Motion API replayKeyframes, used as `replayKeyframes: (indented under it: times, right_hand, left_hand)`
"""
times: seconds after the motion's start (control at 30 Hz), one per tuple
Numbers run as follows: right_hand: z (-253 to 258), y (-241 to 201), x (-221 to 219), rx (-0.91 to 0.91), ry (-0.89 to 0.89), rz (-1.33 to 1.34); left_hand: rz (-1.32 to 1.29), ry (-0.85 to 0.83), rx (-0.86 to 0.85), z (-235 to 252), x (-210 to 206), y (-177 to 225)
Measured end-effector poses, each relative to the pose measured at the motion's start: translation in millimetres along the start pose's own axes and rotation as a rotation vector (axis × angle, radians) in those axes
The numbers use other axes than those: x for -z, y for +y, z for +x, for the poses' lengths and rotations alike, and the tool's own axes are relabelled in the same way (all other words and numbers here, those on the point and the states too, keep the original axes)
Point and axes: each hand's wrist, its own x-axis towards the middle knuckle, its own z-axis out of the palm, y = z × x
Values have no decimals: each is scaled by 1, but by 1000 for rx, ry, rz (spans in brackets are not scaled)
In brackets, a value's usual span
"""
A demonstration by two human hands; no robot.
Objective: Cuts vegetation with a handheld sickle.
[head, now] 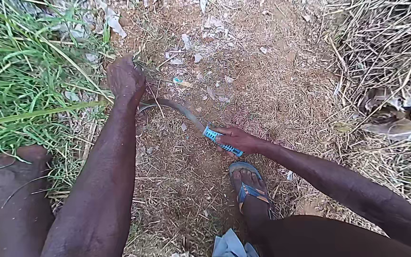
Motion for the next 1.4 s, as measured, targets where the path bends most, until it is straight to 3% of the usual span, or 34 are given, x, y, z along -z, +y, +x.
replayKeyframes:
  times: [0.1,0.27,0.33,0.43,0.53,0.63,0.77,0.87,0.93,1.03,1.1,1.2,1.3,1.4]
  right_hand:
    - [-4,9,-3,47,-3,44]
    - [-12,-4,14,235,345,297]
    - [-2,-16,19,301,400,402]
    - [15,-24,18,233,354,418]
    - [19,-23,11,89,162,159]
    - [9,-12,0,97,88,48]
    - [-2,-9,16,226,298,227]
    - [6,-35,33,346,479,408]
    - [20,-54,38,411,507,494]
    - [36,-60,27,292,438,429]
    - [33,-44,7,127,277,237]
    - [15,-7,-18,28,64,64]
    - [2,18,-17,50,47,128]
    - [-9,9,3,124,155,192]
  left_hand:
    - [-48,31,24,-3,8,-10]
    - [-90,67,46,-4,9,-8]
    - [-106,75,56,-5,7,-5]
    - [-111,103,41,-6,5,-7]
    - [-131,112,49,-9,5,-8]
    - [-141,103,51,-12,2,-11]
    - [-144,128,46,-10,-1,-14]
    - [-150,139,38,-10,7,-6]
    - [-134,139,23,-11,14,-1]
    - [-109,144,20,-11,23,5]
    - [-90,138,26,-12,27,5]
    - [-107,153,97,-20,31,-8]
    - [-150,124,161,-43,18,-43]
    - [-347,170,175,-76,-14,-82]
